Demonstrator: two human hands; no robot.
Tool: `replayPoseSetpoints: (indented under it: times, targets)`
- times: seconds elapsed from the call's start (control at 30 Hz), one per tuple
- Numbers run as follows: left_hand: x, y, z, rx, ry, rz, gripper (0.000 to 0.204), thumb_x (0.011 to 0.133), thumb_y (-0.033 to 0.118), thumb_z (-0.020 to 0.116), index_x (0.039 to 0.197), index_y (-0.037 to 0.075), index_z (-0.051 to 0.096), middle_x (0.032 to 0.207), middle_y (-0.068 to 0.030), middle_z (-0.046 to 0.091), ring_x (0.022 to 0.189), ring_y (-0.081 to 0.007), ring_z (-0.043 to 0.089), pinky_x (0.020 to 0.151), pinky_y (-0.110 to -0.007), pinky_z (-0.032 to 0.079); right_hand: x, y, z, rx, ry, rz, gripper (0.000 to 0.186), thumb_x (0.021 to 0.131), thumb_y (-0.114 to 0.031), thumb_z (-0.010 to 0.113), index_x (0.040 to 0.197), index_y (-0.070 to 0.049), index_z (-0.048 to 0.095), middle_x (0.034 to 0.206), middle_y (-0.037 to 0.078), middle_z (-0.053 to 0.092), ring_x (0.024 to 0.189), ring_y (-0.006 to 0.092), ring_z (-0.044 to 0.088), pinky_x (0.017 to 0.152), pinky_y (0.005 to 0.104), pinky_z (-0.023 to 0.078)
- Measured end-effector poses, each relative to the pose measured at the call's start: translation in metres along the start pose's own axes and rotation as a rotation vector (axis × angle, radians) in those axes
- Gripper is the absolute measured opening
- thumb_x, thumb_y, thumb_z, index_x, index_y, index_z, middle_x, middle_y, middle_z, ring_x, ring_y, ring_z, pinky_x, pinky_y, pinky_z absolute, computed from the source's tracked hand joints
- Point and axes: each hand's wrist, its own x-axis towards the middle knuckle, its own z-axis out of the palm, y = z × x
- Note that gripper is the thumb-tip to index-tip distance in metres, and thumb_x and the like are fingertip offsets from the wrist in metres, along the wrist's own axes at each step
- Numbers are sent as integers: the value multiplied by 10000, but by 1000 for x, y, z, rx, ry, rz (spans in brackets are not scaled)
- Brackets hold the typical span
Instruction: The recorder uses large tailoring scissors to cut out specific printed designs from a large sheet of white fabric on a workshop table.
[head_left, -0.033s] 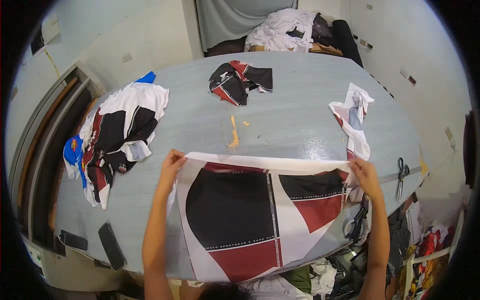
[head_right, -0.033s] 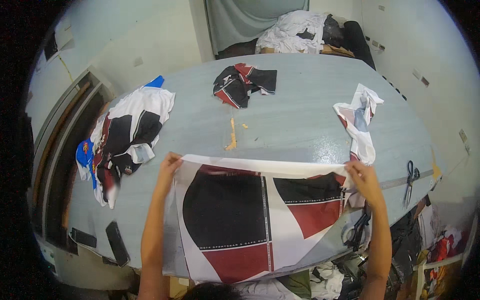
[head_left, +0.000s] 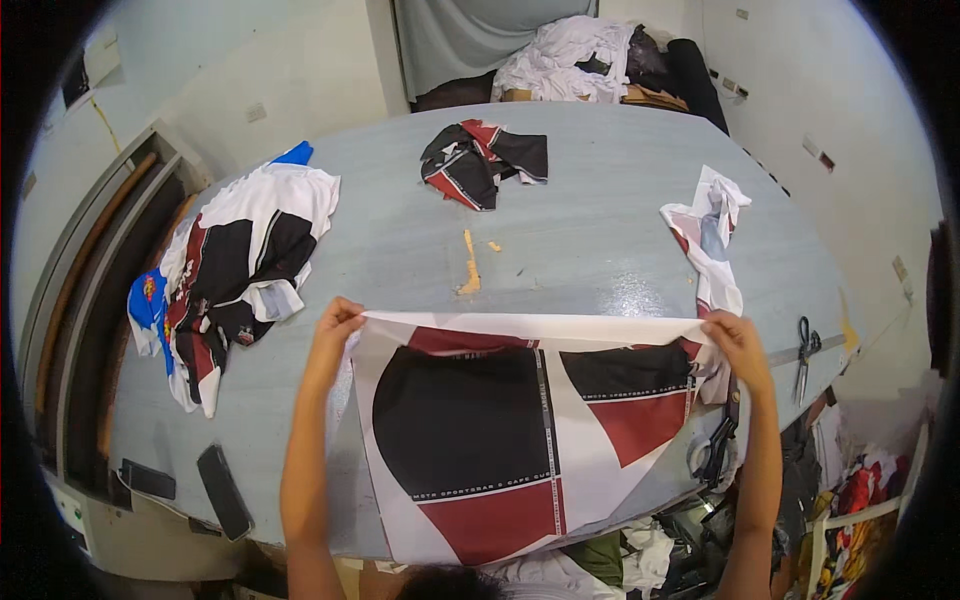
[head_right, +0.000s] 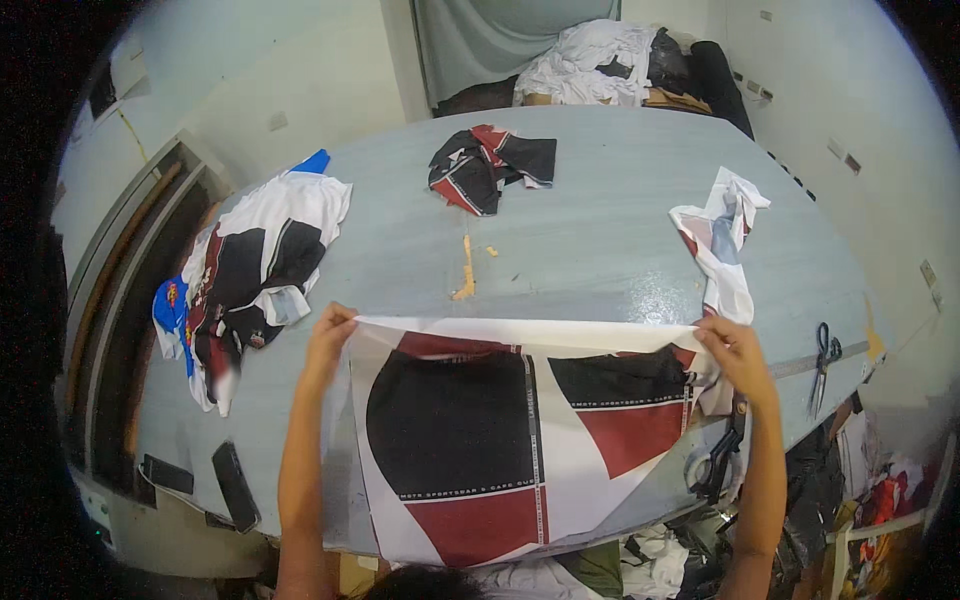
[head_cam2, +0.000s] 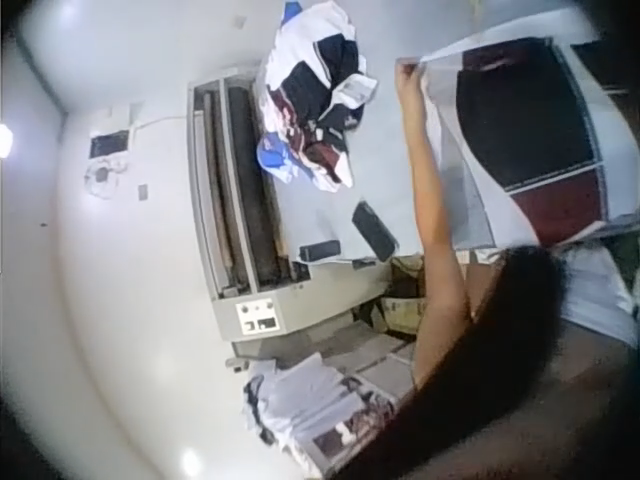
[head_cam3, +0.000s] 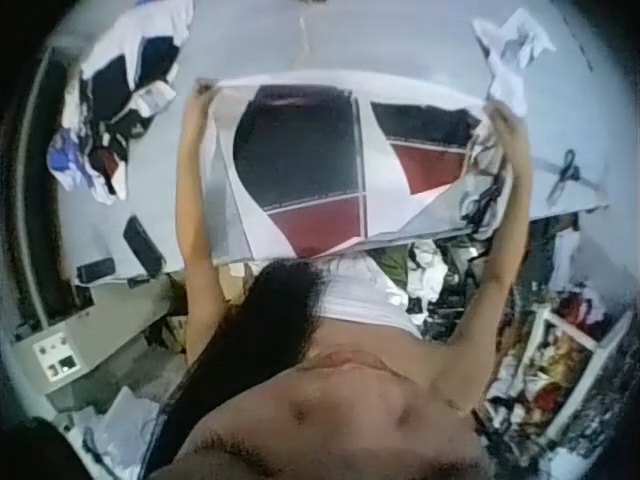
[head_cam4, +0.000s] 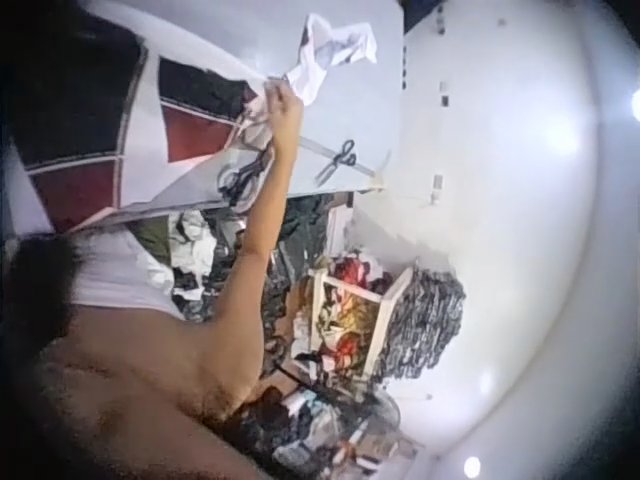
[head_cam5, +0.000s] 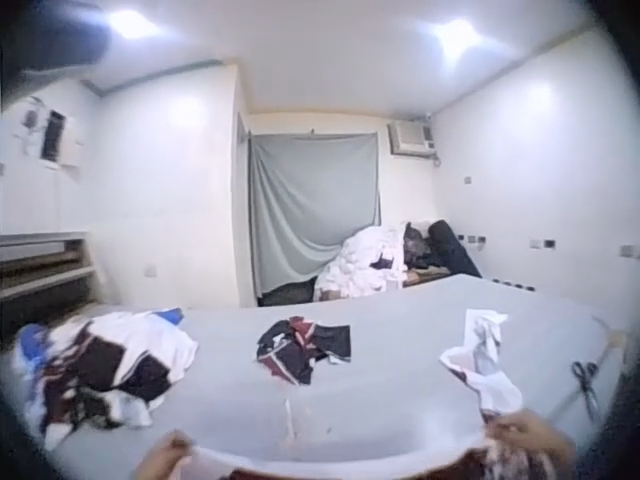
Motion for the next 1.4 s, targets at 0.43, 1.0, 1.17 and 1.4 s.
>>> replayPoseSetpoints:
  times: [0.43,1.0,1.17,1.4]
  targets:
    - [-38,20,38,907,-367,-8,650,806,544,581,1266,92,492,1240,-123,511,1144,-305,447,992,-414,339,106,38,57,-373,-119,102,558,827,-454,577,1028,66,552,978,283,582,954,419,572,808,458,444]
    - [-17,50,-67,-146,-193,-507,304,894,292,580,1027,28,649,830,-12,644,709,-90,595,630,-247,472,138,6,-50,17,-304,0,291,829,-298,623,717,-53,514,673,-28,442,641,83,409,570,245,335]
    - [11,-6,-88,316,-195,-602,322,853,306,626,1002,21,648,818,-41,652,667,-97,597,584,-251,489,172,29,30,-787,388,-270,273,734,-184,686,949,-77,557,1045,135,547,991,306,539,796,407,424]
    - [-8,17,35,742,35,247,357,864,227,551,1164,32,539,1196,-161,553,1107,-334,509,944,-431,383,103,43,123,-684,424,-290,582,804,-314,612,1280,-38,420,1338,204,383,1223,419,353,1019,547,234]
